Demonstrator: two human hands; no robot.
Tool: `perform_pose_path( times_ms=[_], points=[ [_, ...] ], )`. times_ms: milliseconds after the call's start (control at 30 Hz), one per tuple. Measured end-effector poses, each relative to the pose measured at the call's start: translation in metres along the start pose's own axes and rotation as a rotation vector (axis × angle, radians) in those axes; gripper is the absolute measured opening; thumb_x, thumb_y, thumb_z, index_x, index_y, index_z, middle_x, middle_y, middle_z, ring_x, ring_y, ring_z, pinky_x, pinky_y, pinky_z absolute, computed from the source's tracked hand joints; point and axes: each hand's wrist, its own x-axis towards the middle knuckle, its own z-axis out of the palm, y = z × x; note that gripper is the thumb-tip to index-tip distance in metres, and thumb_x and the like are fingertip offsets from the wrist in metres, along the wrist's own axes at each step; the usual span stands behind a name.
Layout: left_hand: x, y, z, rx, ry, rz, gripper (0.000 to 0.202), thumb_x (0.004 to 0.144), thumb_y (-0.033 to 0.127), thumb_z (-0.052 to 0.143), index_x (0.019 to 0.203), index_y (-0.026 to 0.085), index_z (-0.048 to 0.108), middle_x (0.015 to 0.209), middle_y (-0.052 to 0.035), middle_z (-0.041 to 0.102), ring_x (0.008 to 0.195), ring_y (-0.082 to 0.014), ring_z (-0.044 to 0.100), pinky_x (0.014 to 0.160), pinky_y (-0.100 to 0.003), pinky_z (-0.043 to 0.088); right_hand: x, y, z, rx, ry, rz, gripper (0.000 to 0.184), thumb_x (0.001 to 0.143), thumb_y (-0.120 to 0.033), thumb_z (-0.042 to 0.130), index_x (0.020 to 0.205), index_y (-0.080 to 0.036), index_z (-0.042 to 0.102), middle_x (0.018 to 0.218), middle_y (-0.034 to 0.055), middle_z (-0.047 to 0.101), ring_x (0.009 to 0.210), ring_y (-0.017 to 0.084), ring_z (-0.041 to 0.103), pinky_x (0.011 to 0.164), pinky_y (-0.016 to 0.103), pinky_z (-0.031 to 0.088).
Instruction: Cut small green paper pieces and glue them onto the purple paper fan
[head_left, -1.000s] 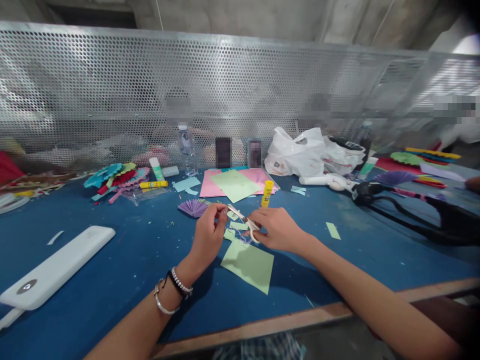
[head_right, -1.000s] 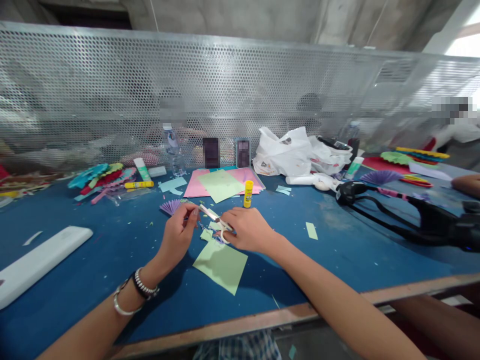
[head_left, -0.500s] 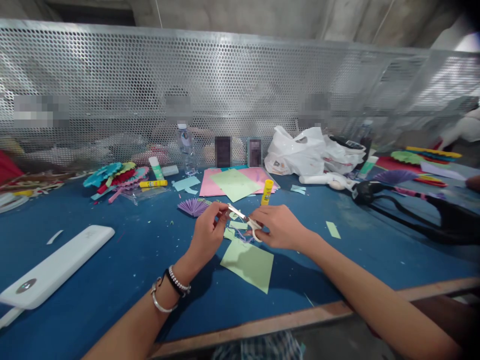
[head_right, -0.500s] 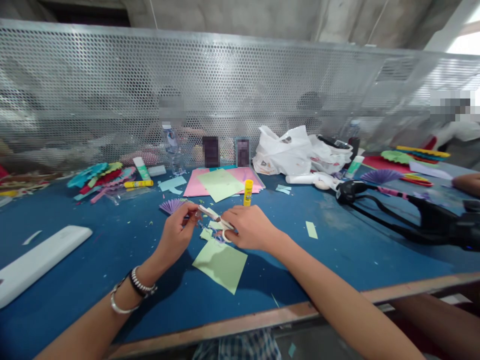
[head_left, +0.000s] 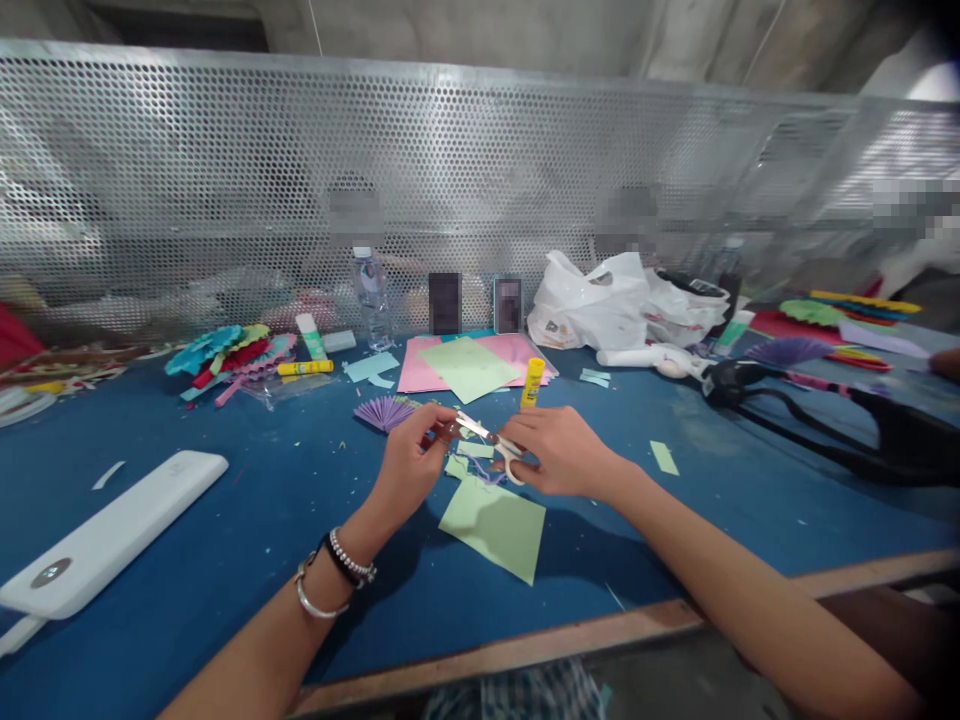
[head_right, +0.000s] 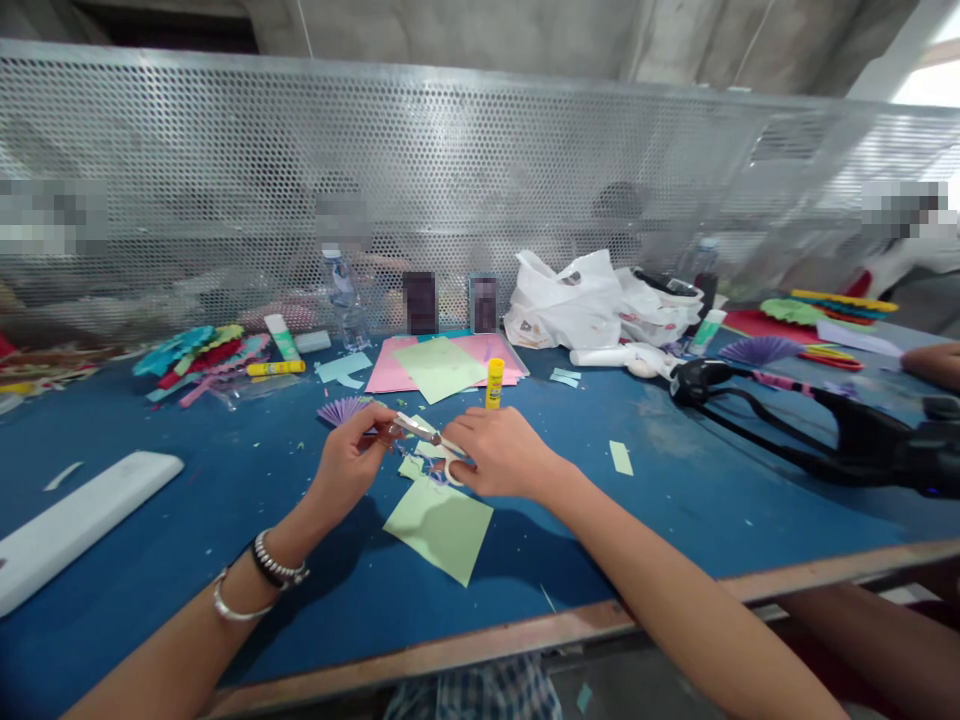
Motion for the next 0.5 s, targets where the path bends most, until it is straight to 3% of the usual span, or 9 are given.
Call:
perform_pose_path(
  times_ms=[500],
  points=[
    [-0.0021,0.0032,0.0003,-0.050,0.012,0.027,0.010,0.080,0.018,0.045,0.080,0.018,0.055,0.075,-0.0015,0.054,0.064,-0.0110,0.047,0.056,-0.021,0.041,-0.0015,-0.0006,-0.0022,0.067,0.031,-0.046,0.010,0.073,-0.021,0.047,0.078,-0.016,0.053,0.070,0.0020,0.055,0.064,0.013,0.044,0.055,0.024,0.024]
  ],
)
